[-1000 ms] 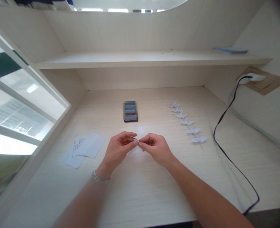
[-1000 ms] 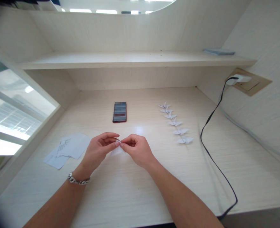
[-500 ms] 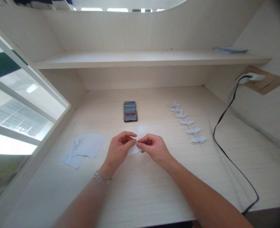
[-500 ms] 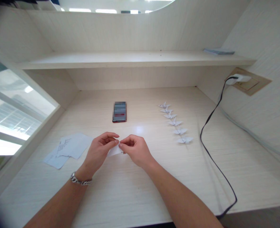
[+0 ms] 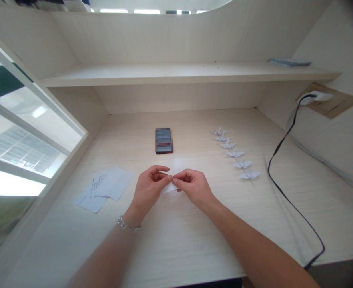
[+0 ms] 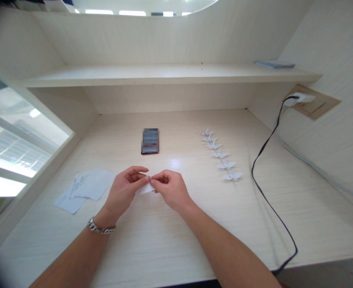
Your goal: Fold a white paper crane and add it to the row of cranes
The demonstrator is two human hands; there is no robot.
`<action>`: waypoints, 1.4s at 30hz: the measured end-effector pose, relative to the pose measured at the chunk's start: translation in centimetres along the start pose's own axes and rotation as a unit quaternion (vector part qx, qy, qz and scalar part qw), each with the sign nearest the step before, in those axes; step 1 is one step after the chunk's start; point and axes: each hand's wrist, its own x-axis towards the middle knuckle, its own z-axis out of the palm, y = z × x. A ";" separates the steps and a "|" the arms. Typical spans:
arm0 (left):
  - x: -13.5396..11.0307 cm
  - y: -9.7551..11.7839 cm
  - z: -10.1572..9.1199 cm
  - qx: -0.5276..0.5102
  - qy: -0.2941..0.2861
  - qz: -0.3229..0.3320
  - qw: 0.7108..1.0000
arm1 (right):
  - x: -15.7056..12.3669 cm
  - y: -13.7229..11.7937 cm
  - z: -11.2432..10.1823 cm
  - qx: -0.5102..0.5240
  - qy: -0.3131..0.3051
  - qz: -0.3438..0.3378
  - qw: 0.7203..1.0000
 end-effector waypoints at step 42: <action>0.3 0.9 -0.8 -0.006 -0.022 -0.051 0.998 | 0.9 -1.2 -2.8 0.022 -0.037 0.070 0.997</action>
